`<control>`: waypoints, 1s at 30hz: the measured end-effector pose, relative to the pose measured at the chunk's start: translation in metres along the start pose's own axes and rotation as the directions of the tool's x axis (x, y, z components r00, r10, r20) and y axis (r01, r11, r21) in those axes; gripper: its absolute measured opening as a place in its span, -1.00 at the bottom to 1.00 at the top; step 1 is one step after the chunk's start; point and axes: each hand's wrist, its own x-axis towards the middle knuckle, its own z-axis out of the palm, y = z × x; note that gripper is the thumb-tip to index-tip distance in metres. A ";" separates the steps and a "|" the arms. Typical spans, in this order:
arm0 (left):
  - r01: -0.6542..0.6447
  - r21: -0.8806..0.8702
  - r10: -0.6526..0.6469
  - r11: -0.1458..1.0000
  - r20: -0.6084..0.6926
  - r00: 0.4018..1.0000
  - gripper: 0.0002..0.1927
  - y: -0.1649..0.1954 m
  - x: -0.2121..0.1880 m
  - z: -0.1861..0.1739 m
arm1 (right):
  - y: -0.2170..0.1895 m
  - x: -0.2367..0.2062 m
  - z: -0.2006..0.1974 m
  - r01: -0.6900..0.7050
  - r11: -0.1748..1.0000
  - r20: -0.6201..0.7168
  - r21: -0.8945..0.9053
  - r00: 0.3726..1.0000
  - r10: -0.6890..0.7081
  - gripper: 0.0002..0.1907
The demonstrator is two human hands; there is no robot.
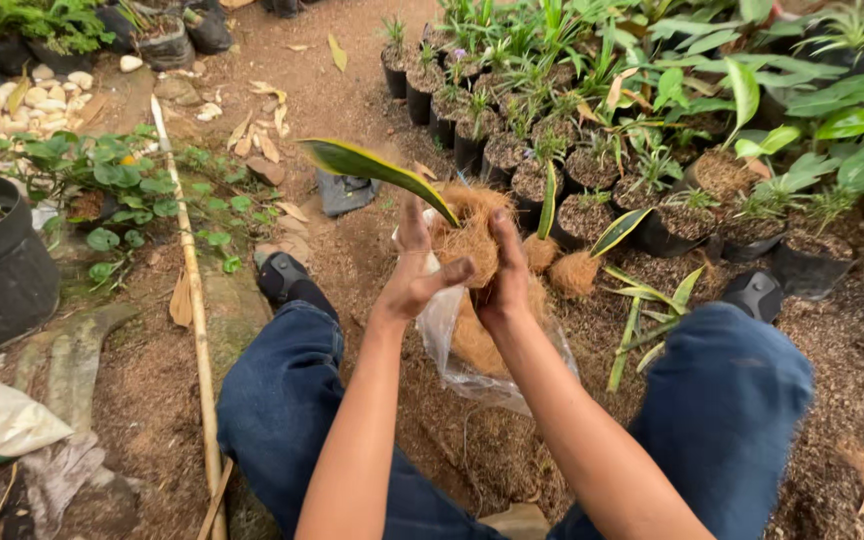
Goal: The person sits on the ground and wraps a small potted plant's root ball with coconut coir. They repeatedly compress and adjust the coir around the roots, then place the wrapped plant on the ground among other potted plants.
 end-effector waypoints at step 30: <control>0.214 -0.895 -0.659 0.391 -0.110 0.744 -0.39 -0.061 0.005 0.133 | -0.038 0.014 -0.067 0.944 -0.044 0.625 -0.328 0.182 -0.759 -0.45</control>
